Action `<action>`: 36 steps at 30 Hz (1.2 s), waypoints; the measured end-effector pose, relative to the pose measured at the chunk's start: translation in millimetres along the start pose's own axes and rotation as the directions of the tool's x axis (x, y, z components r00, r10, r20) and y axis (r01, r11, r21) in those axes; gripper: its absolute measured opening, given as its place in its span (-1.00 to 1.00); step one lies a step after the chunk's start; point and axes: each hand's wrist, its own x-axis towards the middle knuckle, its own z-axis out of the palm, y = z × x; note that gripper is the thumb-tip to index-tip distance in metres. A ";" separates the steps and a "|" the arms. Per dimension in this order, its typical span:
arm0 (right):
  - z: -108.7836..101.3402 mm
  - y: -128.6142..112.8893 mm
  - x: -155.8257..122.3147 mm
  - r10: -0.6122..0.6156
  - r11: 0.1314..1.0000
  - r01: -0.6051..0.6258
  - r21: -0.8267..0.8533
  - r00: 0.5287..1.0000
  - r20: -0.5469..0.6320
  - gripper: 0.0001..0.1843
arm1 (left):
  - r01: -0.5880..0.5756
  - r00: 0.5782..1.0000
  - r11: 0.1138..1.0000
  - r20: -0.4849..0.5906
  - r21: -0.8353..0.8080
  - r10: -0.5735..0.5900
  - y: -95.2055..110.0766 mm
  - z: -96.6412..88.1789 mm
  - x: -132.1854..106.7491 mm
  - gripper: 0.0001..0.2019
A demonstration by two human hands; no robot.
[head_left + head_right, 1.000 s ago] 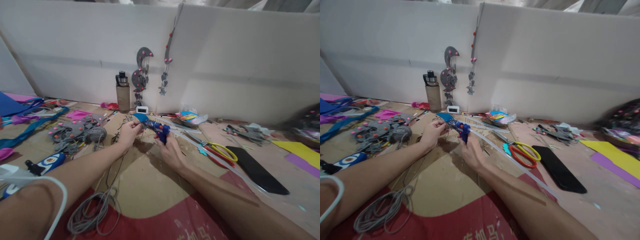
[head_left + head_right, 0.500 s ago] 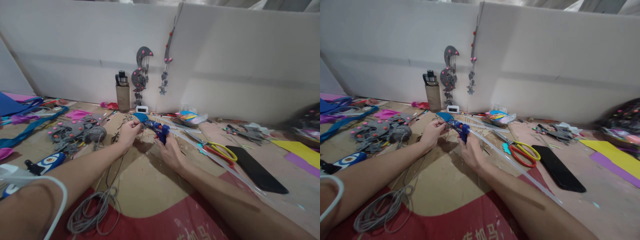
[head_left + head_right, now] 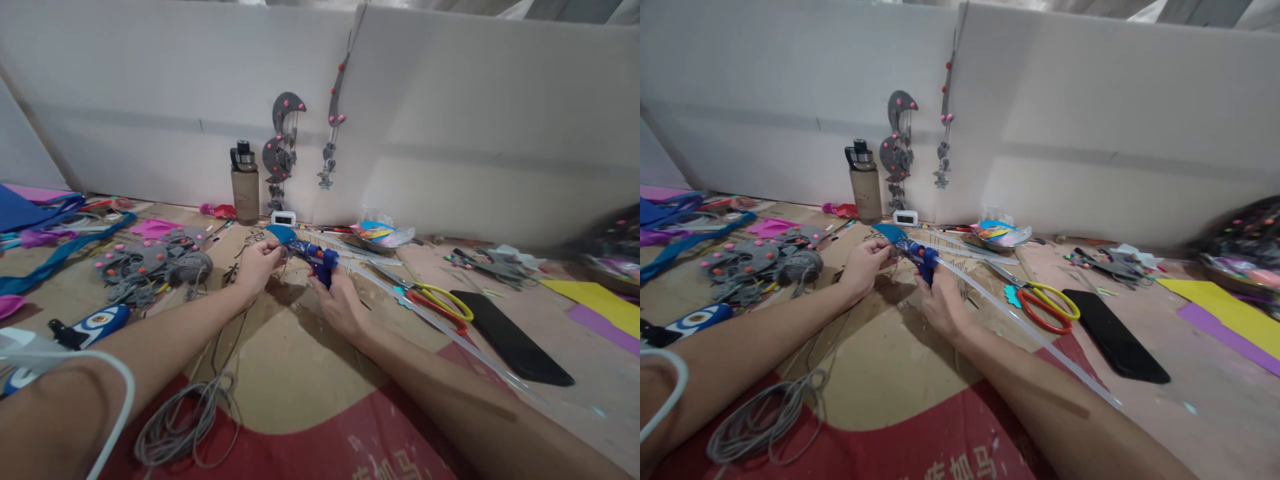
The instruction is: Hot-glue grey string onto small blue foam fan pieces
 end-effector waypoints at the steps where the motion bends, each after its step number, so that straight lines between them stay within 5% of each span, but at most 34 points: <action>1: 0.1 0.3 -0.1 0.005 1.000 -0.005 0.004 1.000 0.002 -0.71 | 0.000 1.000 1.000 -0.002 0.000 0.000 -0.1 -0.1 0.0 -0.80; 36: -4.4 3.4 -0.2 0.075 0.994 -0.081 -0.075 0.994 -0.080 -0.68 | 0.025 0.998 0.985 -0.052 -0.169 -0.035 13.5 3.9 -5.5 -0.78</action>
